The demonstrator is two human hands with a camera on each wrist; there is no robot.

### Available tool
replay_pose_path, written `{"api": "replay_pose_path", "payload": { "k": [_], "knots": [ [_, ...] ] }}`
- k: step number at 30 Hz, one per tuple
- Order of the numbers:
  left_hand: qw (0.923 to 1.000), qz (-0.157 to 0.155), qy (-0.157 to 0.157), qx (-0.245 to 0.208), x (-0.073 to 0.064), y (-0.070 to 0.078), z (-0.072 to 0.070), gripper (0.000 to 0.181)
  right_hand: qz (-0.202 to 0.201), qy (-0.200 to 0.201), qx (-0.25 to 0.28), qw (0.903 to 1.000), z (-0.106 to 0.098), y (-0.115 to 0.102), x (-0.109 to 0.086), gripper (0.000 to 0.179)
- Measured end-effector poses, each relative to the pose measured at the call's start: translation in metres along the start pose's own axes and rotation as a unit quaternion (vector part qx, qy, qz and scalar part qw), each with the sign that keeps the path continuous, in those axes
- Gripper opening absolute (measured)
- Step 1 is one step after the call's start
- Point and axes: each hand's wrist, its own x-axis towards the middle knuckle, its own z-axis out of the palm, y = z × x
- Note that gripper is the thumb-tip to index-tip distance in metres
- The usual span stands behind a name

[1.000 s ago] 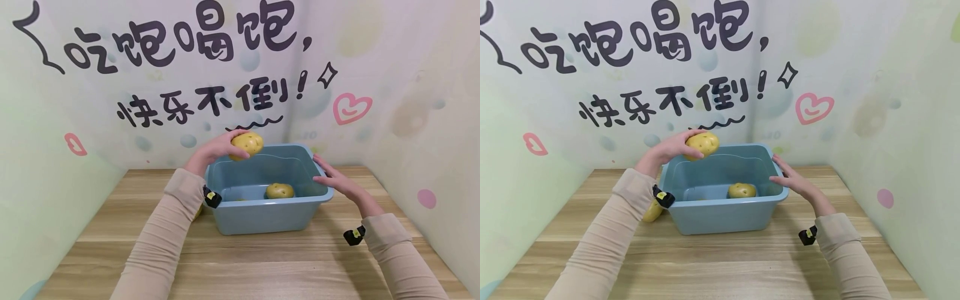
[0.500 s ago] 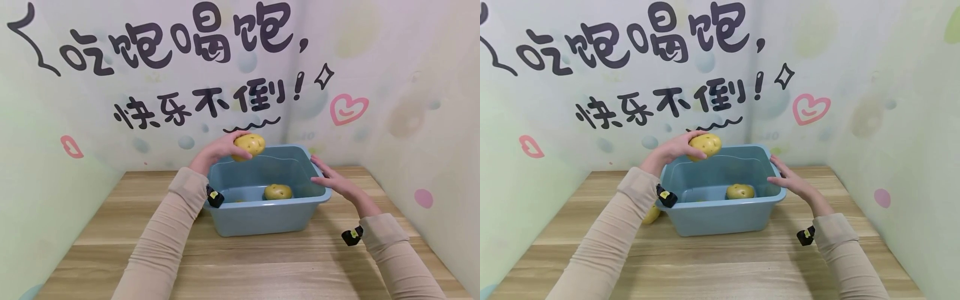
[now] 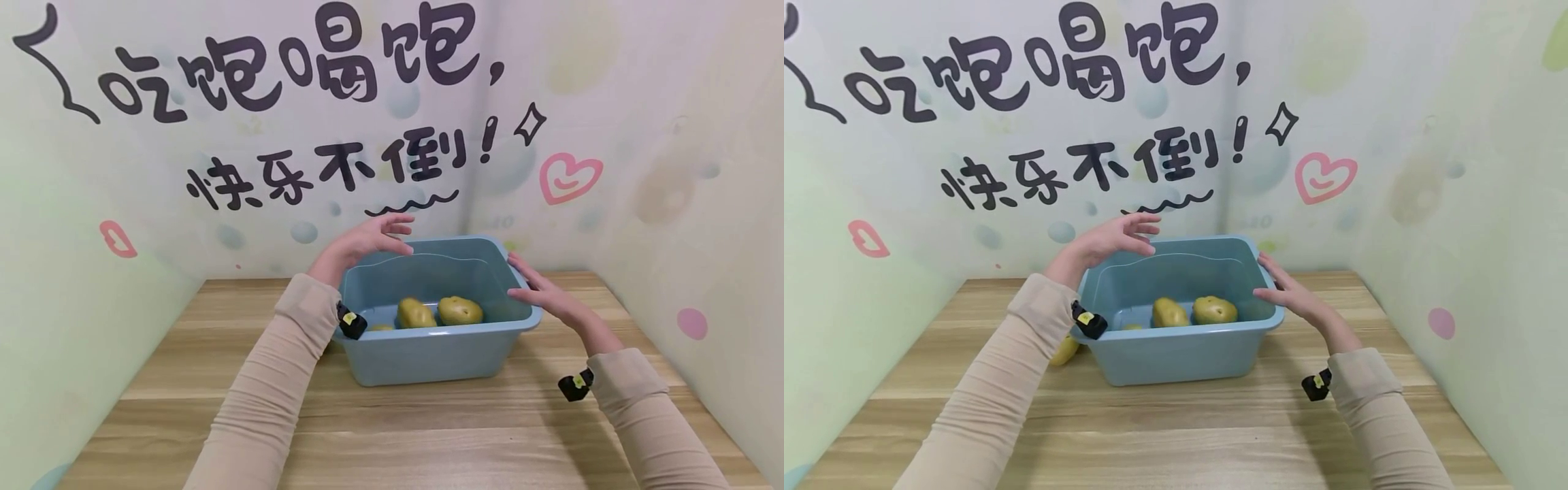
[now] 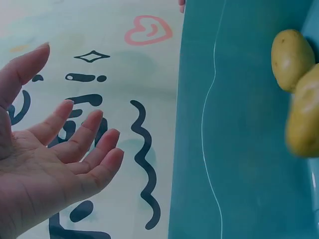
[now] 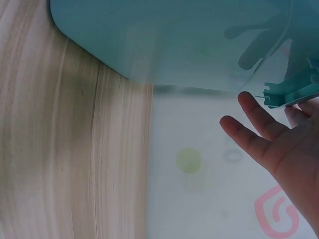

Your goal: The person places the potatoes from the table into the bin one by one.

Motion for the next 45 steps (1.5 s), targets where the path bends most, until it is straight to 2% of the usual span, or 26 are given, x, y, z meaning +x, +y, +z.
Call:
{"api": "replay_pose_path", "payload": {
  "k": [9,15,18,25,32,39,45],
  "knots": [
    [0.9998,0.006,0.012,0.011,-0.009,0.006,-0.005,0.064,-0.001,0.0,0.001,1.0,0.001,-0.001,0.0,0.074],
    [0.9994,0.008,0.03,0.014,-0.025,0.007,-0.016,0.067,-0.002,0.004,0.003,1.0,0.001,0.0,0.0,0.073],
    [0.9989,0.008,0.042,0.018,-0.035,0.003,-0.026,0.067,-0.002,0.004,0.002,1.0,0.001,0.002,0.0,0.073],
    [0.9968,0.005,0.072,0.032,-0.062,-0.016,-0.051,0.068,0.001,0.005,-0.003,1.0,0.001,0.002,0.0,0.073],
    [0.9947,-0.004,0.098,0.033,-0.084,-0.036,-0.067,0.066,0.0,0.005,-0.003,1.0,0.001,0.0,0.0,0.073],
    [0.9911,0.012,0.119,0.058,-0.101,-0.064,-0.071,0.065,0.003,0.006,-0.004,1.0,0.001,0.003,0.0,0.073],
    [0.9907,0.017,0.127,0.045,-0.112,-0.091,-0.069,0.066,0.001,0.005,-0.002,1.0,0.002,0.003,0.002,0.072]
  ]
}}
